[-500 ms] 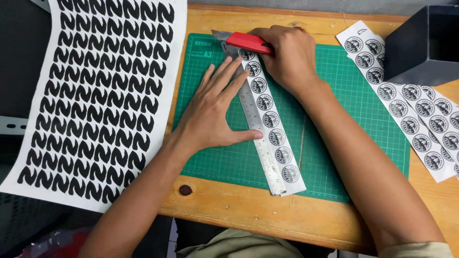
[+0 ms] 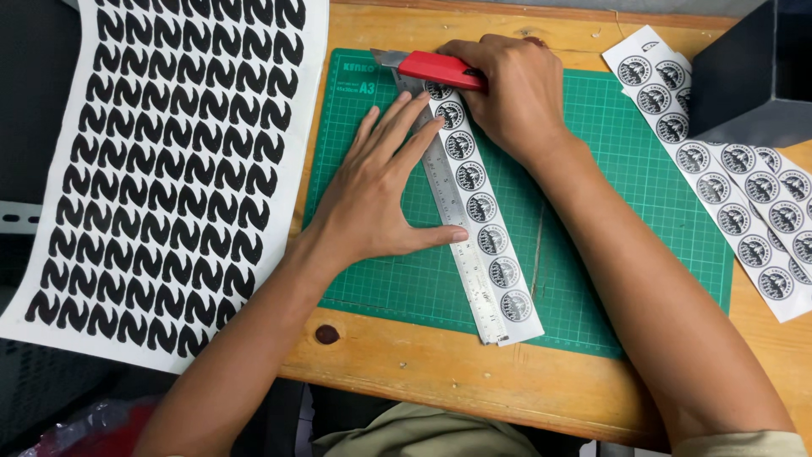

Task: The person uses a metal ruler and a red utility knife to cut a sheet of circular stickers on a green cutting mat. They align the ruler, score the paper, and separate the sticker strips, placing the cut pieces to the side.

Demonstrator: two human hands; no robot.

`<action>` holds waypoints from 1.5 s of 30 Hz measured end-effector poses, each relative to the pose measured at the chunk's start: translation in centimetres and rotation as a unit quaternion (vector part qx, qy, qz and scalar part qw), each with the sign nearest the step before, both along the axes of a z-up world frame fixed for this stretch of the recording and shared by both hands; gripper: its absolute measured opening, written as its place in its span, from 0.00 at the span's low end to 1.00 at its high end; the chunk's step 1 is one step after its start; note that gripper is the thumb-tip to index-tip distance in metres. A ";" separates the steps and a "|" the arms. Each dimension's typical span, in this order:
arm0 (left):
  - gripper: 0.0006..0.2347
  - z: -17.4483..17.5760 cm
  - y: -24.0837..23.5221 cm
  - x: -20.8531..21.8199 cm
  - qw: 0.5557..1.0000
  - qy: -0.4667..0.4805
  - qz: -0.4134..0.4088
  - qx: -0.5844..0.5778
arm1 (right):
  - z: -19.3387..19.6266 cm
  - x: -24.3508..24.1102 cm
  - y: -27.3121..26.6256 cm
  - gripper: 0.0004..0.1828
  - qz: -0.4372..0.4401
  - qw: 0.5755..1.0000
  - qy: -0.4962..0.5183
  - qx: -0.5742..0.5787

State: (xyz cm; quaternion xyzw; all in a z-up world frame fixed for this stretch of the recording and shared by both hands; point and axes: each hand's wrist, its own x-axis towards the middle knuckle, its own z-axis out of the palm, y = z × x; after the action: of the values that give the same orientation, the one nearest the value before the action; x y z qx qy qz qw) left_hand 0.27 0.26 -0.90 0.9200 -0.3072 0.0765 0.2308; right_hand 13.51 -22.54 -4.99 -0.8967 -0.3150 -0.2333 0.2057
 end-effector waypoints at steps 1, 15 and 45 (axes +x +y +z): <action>0.53 0.0 0.0 0.0 1.000 0.000 0.000 0.000 | 0.0 0.0 0.0 0.20 0.000 1.000 0.000 0.000; 0.53 0.1 0.0 -0.1 1.000 -0.001 -0.005 0.001 | 0.1 0.0 0.0 0.19 -0.002 1.000 0.008 0.002; 0.61 -0.3 0.1 -0.4 1.000 -0.003 0.013 0.005 | 0.3 -0.1 0.1 0.19 -0.003 1.000 0.021 0.009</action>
State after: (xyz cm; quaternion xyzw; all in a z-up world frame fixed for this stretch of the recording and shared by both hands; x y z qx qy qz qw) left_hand -0.12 0.31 -1.20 0.9249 -0.2963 0.0808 0.2242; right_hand 13.42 -22.44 -4.66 -0.9005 -0.3055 -0.2176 0.2200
